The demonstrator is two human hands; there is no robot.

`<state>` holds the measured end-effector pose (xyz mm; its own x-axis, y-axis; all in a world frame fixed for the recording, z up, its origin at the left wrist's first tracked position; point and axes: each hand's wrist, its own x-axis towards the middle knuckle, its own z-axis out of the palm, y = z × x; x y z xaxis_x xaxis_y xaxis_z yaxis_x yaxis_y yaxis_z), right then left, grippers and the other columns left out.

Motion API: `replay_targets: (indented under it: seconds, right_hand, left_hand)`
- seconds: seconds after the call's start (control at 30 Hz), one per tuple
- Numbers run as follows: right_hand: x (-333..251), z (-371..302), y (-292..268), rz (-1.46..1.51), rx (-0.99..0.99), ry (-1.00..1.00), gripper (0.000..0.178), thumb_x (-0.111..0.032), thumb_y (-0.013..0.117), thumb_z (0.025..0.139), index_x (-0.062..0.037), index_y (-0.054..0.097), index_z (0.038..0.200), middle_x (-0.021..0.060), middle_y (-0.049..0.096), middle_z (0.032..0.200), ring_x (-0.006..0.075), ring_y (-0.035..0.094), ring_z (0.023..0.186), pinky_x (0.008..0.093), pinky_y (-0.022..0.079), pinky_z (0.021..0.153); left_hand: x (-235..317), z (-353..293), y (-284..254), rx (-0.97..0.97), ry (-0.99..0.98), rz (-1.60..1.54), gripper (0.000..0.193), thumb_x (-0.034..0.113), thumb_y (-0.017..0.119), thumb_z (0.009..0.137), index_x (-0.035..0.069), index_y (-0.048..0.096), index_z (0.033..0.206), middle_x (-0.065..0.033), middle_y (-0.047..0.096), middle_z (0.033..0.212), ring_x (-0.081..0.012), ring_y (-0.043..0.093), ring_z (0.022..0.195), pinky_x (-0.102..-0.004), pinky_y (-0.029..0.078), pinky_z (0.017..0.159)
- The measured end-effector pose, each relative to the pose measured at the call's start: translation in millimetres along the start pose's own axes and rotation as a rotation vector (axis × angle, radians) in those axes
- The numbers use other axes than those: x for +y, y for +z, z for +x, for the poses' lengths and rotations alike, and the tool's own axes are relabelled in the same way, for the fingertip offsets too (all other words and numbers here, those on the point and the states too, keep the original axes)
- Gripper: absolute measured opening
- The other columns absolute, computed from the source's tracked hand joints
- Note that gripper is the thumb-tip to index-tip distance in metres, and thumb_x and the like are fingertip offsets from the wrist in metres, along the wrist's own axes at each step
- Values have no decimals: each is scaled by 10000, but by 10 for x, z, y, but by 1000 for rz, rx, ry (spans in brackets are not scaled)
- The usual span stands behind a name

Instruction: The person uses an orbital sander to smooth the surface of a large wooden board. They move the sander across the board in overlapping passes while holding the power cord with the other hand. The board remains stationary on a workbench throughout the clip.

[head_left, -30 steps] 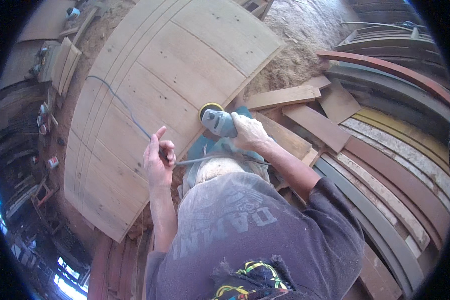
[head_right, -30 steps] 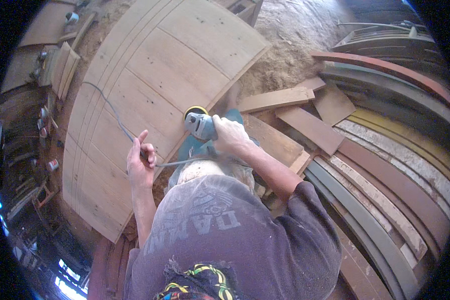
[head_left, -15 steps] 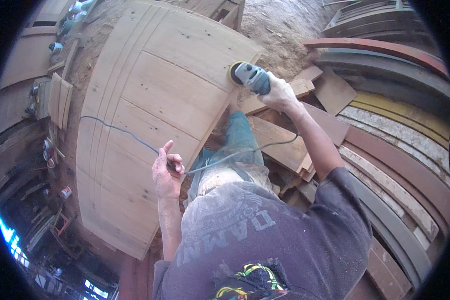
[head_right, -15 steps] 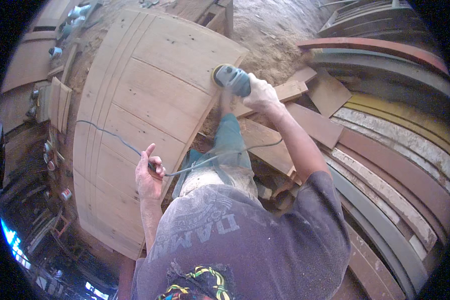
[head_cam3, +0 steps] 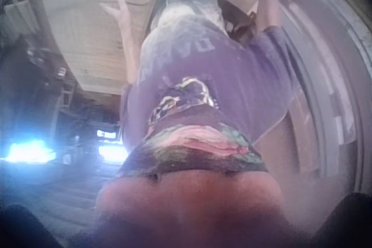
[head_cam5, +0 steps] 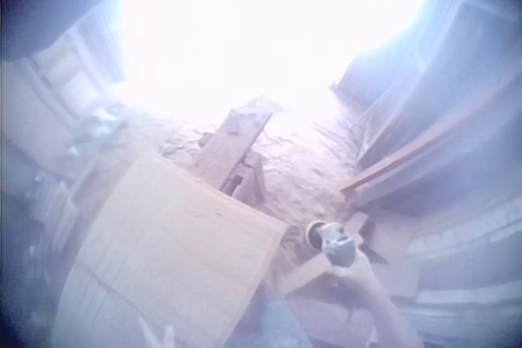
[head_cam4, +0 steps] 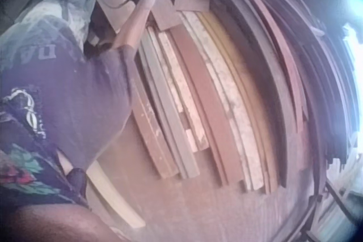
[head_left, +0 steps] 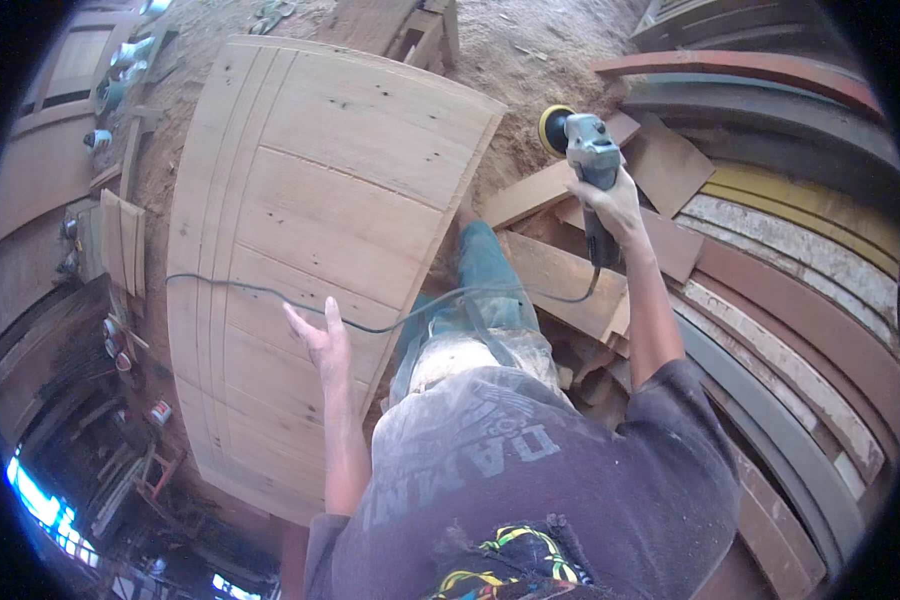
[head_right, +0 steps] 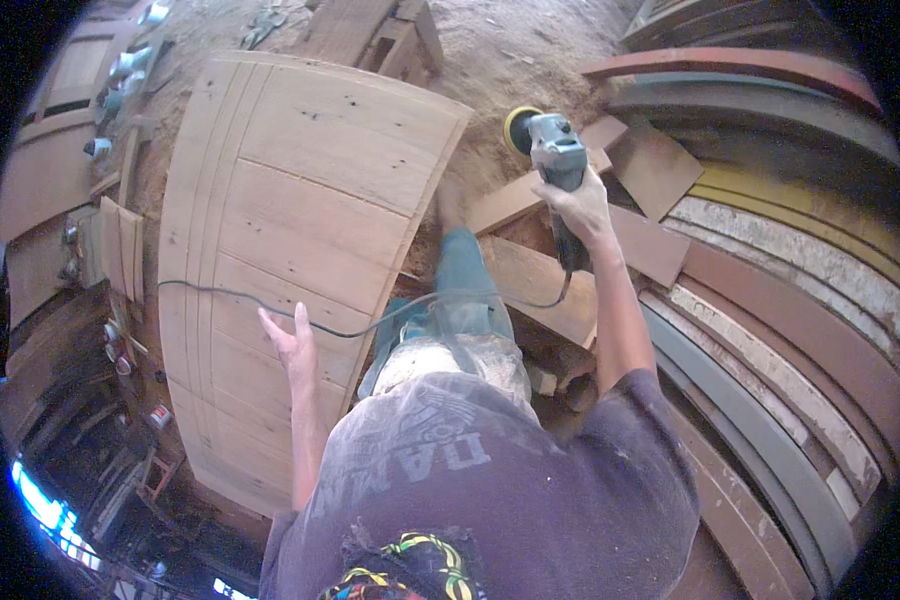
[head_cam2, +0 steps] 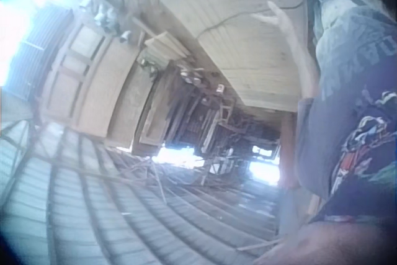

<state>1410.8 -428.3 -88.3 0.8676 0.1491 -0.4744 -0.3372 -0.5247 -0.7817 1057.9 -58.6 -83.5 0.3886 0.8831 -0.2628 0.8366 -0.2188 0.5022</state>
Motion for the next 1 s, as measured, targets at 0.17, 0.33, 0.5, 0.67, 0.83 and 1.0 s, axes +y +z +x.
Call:
replay_targets:
  seconds: [0.17,0.33,0.5,0.67,0.83,1.0]
  right_hand:
    - [349,-525,-113,18,33,68,442,-213,954,852,-34,730,1189,17,731,998,122,672,840,321,568,747]
    - [359,-819,-30,2,60,152,562,-274,988,826,-27,742,1267,75,783,1082,159,722,906,353,600,813]
    - [445,-932,1,-34,80,142,649,-309,1002,811,-10,739,1324,106,817,1167,217,764,1027,402,606,964]
    - [385,-932,51,-74,52,180,661,-301,996,814,-22,734,1353,118,818,1228,240,766,1111,410,588,1026]
    - [202,-874,152,-94,-23,63,662,-283,984,822,-34,726,1378,140,823,1222,246,778,1123,413,595,1024]
    - [-1,-816,421,-176,-141,-103,658,-251,944,840,-39,685,1407,145,839,1177,259,808,1095,418,613,1000]
  left_hand:
    - [976,507,584,-336,707,129,771,278,745,1076,-45,404,1688,-296,423,1741,-438,379,1647,-523,338,1338]
    - [2068,688,1769,-424,1255,351,815,432,642,1124,66,327,1781,-138,269,1876,-369,210,1740,-549,266,1369]
    - [1982,744,2013,-586,1352,605,899,556,606,1114,87,275,1806,-74,178,1909,-331,130,1761,-577,214,1384]
    - [1381,524,1477,-665,1291,647,934,560,619,1100,71,255,1807,-86,142,1914,-314,128,1761,-594,196,1393]
    - [704,104,887,-728,1190,625,943,542,673,1071,33,318,1781,-119,181,1903,-311,136,1761,-586,219,1383]
    - [-351,-318,207,-814,1077,477,786,397,770,1026,46,504,1677,-115,349,1843,-313,303,1712,-550,382,1285]
